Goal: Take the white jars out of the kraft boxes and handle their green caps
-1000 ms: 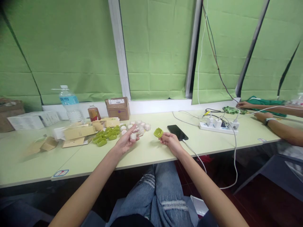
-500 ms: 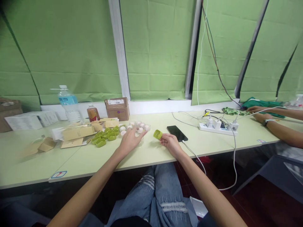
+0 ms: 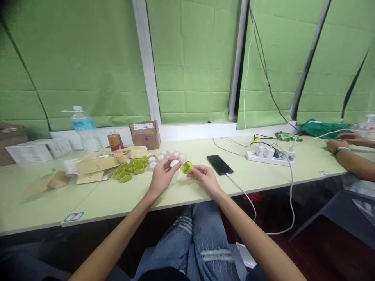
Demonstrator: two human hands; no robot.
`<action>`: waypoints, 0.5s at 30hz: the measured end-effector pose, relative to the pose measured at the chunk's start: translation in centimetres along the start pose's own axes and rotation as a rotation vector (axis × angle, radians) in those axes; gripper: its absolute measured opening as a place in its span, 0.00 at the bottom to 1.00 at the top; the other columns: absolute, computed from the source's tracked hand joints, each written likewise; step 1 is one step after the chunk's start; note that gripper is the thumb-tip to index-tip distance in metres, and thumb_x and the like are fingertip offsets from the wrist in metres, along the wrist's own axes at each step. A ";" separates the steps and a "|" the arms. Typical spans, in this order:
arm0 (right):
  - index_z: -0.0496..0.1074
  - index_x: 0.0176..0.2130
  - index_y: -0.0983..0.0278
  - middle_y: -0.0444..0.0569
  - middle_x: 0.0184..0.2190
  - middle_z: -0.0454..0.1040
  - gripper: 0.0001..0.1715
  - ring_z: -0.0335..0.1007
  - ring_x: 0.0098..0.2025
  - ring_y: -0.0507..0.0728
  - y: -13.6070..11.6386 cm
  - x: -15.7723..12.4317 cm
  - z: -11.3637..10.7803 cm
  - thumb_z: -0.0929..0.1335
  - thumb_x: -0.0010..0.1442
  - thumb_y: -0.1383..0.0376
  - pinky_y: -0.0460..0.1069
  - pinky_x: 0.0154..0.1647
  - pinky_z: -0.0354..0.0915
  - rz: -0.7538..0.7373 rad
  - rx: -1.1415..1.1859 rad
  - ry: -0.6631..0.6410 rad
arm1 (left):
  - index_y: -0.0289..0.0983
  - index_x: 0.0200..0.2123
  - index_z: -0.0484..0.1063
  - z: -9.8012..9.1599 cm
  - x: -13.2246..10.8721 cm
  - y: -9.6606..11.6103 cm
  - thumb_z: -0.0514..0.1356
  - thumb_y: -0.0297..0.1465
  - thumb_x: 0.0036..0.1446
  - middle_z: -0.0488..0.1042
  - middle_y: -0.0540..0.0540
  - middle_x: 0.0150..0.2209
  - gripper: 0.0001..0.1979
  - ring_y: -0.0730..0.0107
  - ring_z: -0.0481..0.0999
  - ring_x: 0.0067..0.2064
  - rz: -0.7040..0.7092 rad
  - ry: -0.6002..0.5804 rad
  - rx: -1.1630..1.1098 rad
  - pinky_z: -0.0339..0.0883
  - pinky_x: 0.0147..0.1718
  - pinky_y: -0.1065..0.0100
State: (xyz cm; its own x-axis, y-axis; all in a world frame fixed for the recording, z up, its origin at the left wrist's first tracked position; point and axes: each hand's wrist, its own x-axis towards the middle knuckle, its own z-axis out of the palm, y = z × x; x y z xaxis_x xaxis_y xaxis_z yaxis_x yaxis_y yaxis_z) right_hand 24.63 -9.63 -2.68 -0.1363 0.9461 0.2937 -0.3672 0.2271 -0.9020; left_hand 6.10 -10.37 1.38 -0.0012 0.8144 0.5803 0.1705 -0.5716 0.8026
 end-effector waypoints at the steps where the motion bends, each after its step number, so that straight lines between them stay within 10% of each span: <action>1: 0.82 0.39 0.66 0.53 0.35 0.84 0.26 0.80 0.35 0.56 0.1 0.0 -0.1 0.81 0.47 0.51 0.52 0.44 0.73 -0.004 -0.001 0.005 | 0.36 0.43 0.78 0.0 0.1 -0.1 0.69 0.42 0.55 0.78 0.41 0.48 0.18 0.67 0.79 0.40 0.009 -0.003 -0.040 0.74 0.39 0.68; 15: 0.82 0.36 0.65 0.51 0.37 0.84 0.20 0.82 0.38 0.58 -0.1 -0.2 0.3 0.82 0.45 0.57 0.56 0.51 0.75 0.011 0.094 -0.041 | 0.38 0.43 0.79 1.6 -1.2 -0.6 0.70 0.32 0.55 0.79 0.42 0.47 0.12 0.60 0.78 0.49 0.273 -0.003 0.102 0.77 0.44 0.62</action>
State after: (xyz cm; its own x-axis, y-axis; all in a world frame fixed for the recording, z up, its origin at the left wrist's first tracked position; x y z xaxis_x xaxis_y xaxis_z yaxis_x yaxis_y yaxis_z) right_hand 24.42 -9.87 -2.59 -0.1779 0.9377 0.2985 -0.4497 0.1923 -0.8722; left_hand 7.60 -10.86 -0.08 0.0611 0.6320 0.7725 0.2627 -0.7569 0.5984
